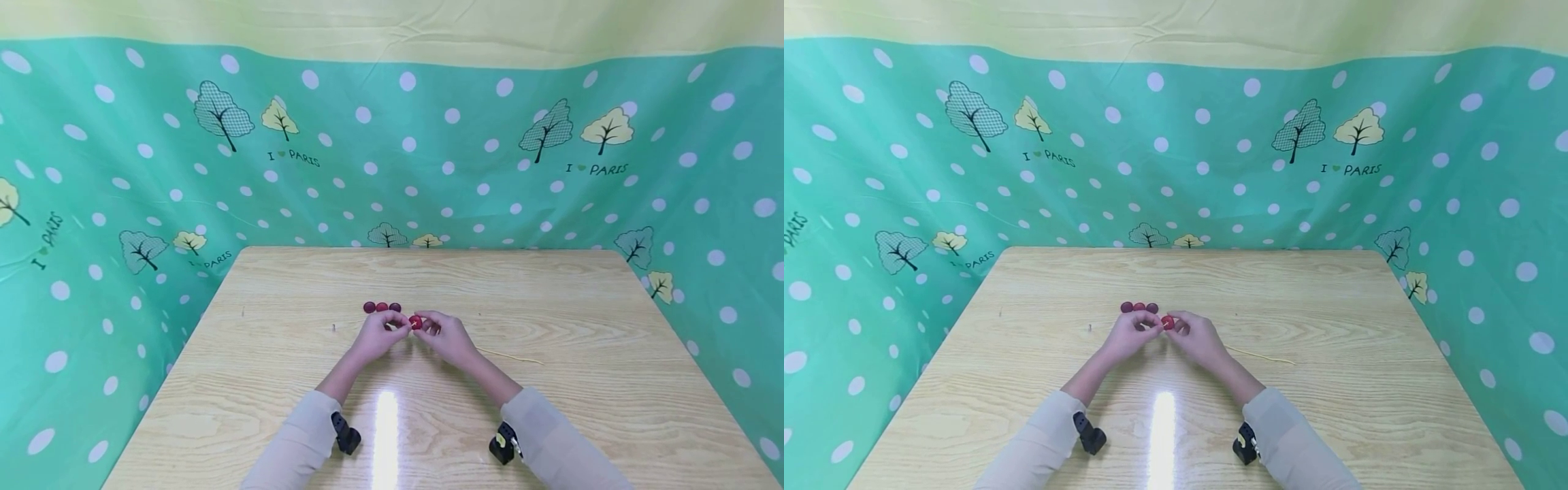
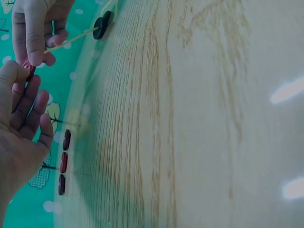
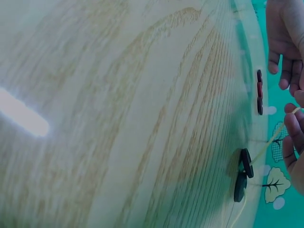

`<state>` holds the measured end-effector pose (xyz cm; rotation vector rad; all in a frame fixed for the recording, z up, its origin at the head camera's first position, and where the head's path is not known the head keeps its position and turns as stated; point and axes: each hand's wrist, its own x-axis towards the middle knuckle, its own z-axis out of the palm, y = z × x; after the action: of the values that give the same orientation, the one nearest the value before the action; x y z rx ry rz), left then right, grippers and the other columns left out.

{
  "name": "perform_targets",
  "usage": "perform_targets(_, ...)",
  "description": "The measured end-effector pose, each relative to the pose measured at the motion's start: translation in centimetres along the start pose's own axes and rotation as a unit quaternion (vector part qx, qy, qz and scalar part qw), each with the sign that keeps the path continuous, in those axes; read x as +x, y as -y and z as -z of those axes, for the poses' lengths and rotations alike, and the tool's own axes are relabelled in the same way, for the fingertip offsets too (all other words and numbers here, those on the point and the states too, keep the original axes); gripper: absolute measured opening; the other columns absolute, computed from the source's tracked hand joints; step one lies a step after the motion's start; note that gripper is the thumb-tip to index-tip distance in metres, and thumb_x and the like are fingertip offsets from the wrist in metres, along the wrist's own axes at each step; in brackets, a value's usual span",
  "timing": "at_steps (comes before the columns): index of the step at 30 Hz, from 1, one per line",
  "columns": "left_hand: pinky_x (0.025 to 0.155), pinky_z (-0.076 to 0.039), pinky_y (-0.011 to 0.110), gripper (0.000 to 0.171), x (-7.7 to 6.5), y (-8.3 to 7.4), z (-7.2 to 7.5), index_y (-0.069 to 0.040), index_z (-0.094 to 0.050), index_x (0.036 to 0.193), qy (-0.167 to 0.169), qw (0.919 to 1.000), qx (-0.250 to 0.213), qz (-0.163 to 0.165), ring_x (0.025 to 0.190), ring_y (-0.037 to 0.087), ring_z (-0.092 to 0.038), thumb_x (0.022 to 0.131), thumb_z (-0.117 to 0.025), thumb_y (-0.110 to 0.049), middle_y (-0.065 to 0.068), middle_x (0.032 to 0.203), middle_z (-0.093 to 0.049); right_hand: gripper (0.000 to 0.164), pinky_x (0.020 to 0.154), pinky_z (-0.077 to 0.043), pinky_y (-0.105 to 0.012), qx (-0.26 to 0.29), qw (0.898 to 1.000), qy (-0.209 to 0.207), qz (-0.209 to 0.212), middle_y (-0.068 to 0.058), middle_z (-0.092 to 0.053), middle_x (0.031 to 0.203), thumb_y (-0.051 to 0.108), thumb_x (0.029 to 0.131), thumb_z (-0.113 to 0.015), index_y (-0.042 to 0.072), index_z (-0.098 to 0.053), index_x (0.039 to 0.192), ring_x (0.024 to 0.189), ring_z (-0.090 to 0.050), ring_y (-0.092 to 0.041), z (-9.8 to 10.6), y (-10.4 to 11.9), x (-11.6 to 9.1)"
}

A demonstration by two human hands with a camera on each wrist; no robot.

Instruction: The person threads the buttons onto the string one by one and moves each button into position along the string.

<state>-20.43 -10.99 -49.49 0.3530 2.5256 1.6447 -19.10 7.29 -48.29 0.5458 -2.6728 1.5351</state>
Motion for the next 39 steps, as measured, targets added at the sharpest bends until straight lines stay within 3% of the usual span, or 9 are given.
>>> perform_targets(15,0.069,-0.052,0.022,0.014,-0.14,0.03,0.08,-0.005,-0.07,0.092,0.006,0.9991,-0.035,0.022,0.076,0.009,-0.06,0.082,-0.068,-0.014,0.007,0.089,-0.069,0.03,0.053,-0.044,-0.015,-0.081,0.995,-0.008,0.063,-0.005,-0.07,0.082,0.015,0.081,-0.072,0.003,-0.068,0.108,0.061,-0.054,-0.006,0.34,0.1,-0.15)
perform_targets(23,0.064,-0.049,0.021,0.013,-0.14,-0.22,0.19,-0.005,-0.07,0.092,0.008,0.9996,-0.022,0.017,0.073,0.009,-0.058,0.082,-0.067,-0.014,0.006,0.085,-0.068,0.029,0.052,-0.042,-0.017,-0.088,0.993,-0.024,0.074,-0.005,-0.067,0.086,0.02,0.08,-0.074,0.006,-0.071,0.105,0.06,-0.052,-0.009,0.44,-0.17,-0.26)
perform_targets(39,0.068,-0.05,0.024,0.014,-0.7,-0.73,1.0,-0.007,-0.069,0.093,0.026,0.9993,0.014,0.025,0.079,0.017,-0.059,0.083,-0.067,-0.017,0.005,0.089,-0.067,0.028,0.052,-0.041,-0.017,-0.109,0.992,-0.006,0.062,-0.002,-0.063,0.081,0.021,0.078,-0.075,0.009,-0.071,0.104,0.06,-0.046,-0.006,0.88,-0.25,-0.59)
